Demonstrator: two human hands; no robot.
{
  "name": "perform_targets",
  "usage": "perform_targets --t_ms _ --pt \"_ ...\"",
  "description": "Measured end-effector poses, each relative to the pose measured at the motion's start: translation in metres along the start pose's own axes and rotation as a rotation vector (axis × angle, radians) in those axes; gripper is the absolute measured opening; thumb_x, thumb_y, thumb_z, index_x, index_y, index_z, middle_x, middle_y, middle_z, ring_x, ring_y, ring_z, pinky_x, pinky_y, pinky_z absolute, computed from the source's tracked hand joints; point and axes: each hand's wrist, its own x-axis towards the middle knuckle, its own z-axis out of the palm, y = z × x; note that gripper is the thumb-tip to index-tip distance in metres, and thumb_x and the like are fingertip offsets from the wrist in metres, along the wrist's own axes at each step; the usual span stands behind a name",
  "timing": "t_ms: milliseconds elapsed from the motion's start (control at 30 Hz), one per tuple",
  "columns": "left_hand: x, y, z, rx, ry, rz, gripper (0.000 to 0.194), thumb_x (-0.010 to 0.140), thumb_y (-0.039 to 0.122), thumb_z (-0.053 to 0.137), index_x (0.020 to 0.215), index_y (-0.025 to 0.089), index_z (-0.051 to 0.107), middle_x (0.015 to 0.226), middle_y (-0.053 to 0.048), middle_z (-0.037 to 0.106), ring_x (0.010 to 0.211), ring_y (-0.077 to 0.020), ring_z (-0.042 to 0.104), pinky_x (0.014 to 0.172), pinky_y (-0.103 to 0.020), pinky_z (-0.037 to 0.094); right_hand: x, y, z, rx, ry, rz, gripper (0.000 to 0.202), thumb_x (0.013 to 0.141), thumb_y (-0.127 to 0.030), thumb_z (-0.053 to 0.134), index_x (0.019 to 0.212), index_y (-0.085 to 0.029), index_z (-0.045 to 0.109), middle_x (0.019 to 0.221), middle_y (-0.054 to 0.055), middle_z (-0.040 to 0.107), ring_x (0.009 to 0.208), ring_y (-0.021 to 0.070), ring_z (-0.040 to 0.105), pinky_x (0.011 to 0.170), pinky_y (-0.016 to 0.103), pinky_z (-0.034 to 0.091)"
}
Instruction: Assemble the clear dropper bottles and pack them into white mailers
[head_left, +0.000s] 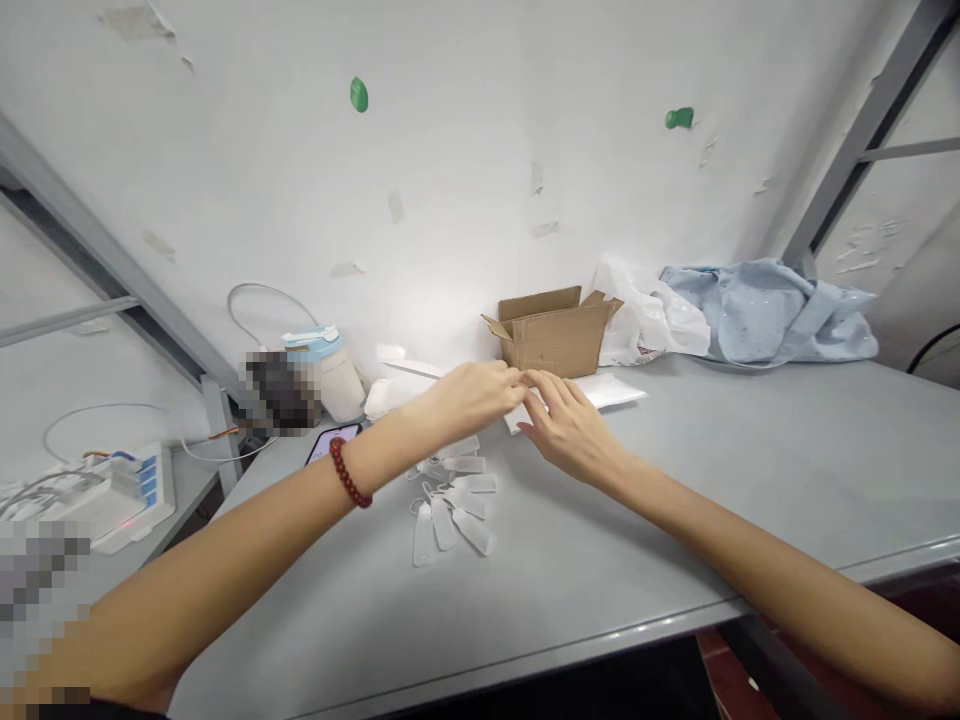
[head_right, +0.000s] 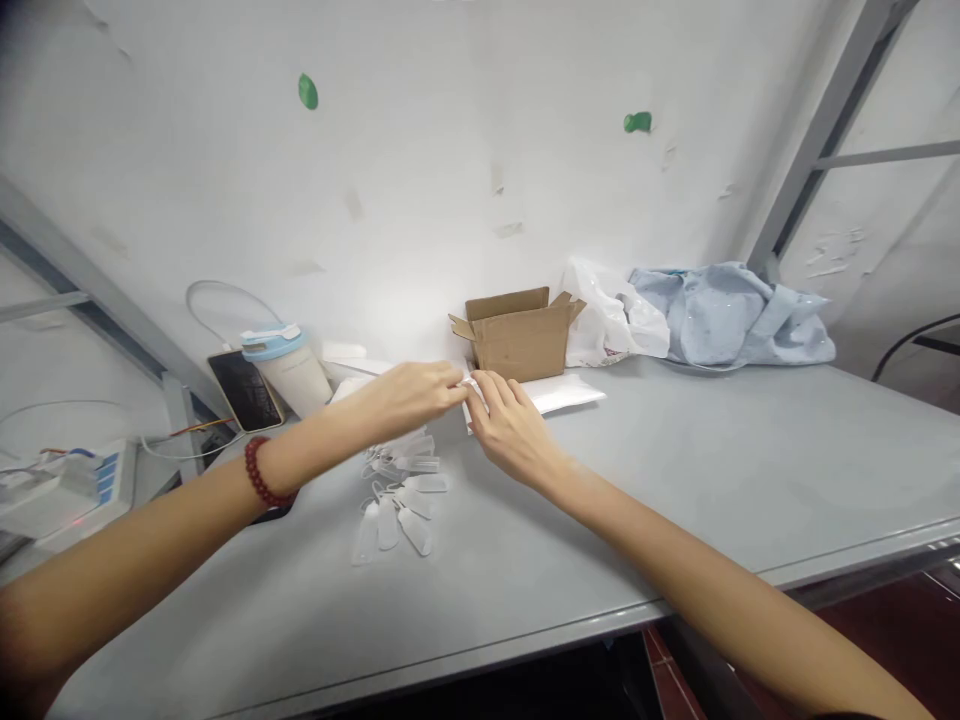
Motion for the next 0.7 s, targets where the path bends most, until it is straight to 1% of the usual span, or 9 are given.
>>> perform_targets --t_ms 100,200,300,400,433,500,567,633,700 --pt "0.000 0.021 -0.006 0.005 0.128 0.032 0.024 0.082 -0.002 0.038 0.080 0.012 0.057 0.077 -0.007 0.059 0.071 -0.0175 0.054 0.058 -0.028 0.040 -0.001 0.004 0.000 -0.034 -0.098 0.003 0.027 0.085 -0.003 0.032 0.085 -0.013 0.057 0.087 0.013 0.062 0.078 0.0230 0.055 0.070 0.033 0.037" --pt "-0.010 0.018 -0.001 -0.051 0.229 -0.104 0.025 0.089 0.011 0.037 0.076 0.014 0.057 0.073 -0.006 0.057 0.069 -0.0175 0.053 0.060 -0.029 0.042 -0.003 0.010 0.000 -0.031 -0.156 0.067 0.028 0.083 -0.001 0.033 0.078 -0.015 0.056 0.065 0.006 0.059 0.059 0.0180 0.051 0.060 0.030 0.032" --pt "-0.031 0.002 0.013 -0.129 0.333 -0.409 0.026 0.091 0.027 0.040 0.081 0.013 0.060 0.082 -0.010 0.060 0.085 -0.0219 0.053 0.075 -0.034 0.044 -0.004 0.015 -0.001 -0.056 -0.109 0.111 0.025 0.084 -0.002 0.035 0.081 -0.015 0.056 0.067 0.006 0.060 0.062 0.0176 0.053 0.059 0.028 0.031" --pt "-0.056 -0.012 0.031 -0.202 0.569 -0.810 0.020 0.085 0.026 0.047 0.094 0.015 0.061 0.111 -0.013 0.056 0.112 -0.0284 0.043 0.093 -0.044 0.038 -0.003 0.016 -0.002 -0.076 -0.081 0.123 0.026 0.083 -0.001 0.034 0.083 -0.015 0.055 0.079 0.008 0.062 0.071 0.0191 0.055 0.063 0.028 0.034" --pt "-0.064 -0.013 0.036 -0.260 0.603 -0.929 0.025 0.083 0.026 0.050 0.103 0.015 0.059 0.118 -0.013 0.052 0.117 -0.0299 0.039 0.096 -0.046 0.035 -0.003 0.016 -0.002 -0.078 -0.071 0.124 0.026 0.083 0.000 0.033 0.084 -0.015 0.055 0.084 0.009 0.063 0.075 0.0199 0.055 0.065 0.028 0.036" --pt "-0.077 -0.013 0.045 -0.523 0.595 -1.129 0.043 0.077 0.028 0.054 0.118 0.015 0.050 0.124 -0.014 0.050 0.120 -0.0301 0.040 0.097 -0.046 0.036 -0.003 0.015 -0.001 -0.078 -0.049 0.120 0.027 0.083 0.000 0.031 0.086 -0.014 0.054 0.096 0.012 0.061 0.086 0.0222 0.054 0.071 0.029 0.038" --pt "-0.086 -0.008 0.050 -0.937 0.573 -1.274 0.054 0.075 0.028 0.055 0.125 0.013 0.044 0.122 -0.015 0.054 0.113 -0.0270 0.050 0.091 -0.040 0.042 -0.002 0.013 0.001 -0.076 -0.035 0.121 0.027 0.083 0.000 0.030 0.087 -0.013 0.053 0.105 0.016 0.058 0.097 0.0250 0.052 0.077 0.031 0.038" --pt "-0.090 0.000 0.052 -1.349 0.564 -1.284 0.054 0.072 0.026 0.057 0.124 0.011 0.046 0.112 -0.013 0.062 0.101 -0.0241 0.058 0.083 -0.034 0.047 -0.001 0.011 0.001 -0.063 -0.033 0.131 0.025 0.083 0.000 0.030 0.090 -0.012 0.052 0.111 0.020 0.055 0.106 0.0278 0.047 0.082 0.035 0.038" --pt "-0.090 0.008 0.054 -1.616 0.598 -1.211 0.051 0.068 0.027 0.061 0.116 0.010 0.053 0.101 -0.011 0.067 0.092 -0.0228 0.063 0.076 -0.031 0.049 -0.001 0.007 0.001 -0.032 -0.047 0.132 0.023 0.083 -0.003 0.033 0.095 -0.010 0.051 0.117 0.023 0.051 0.112 0.0305 0.043 0.085 0.038 0.037"
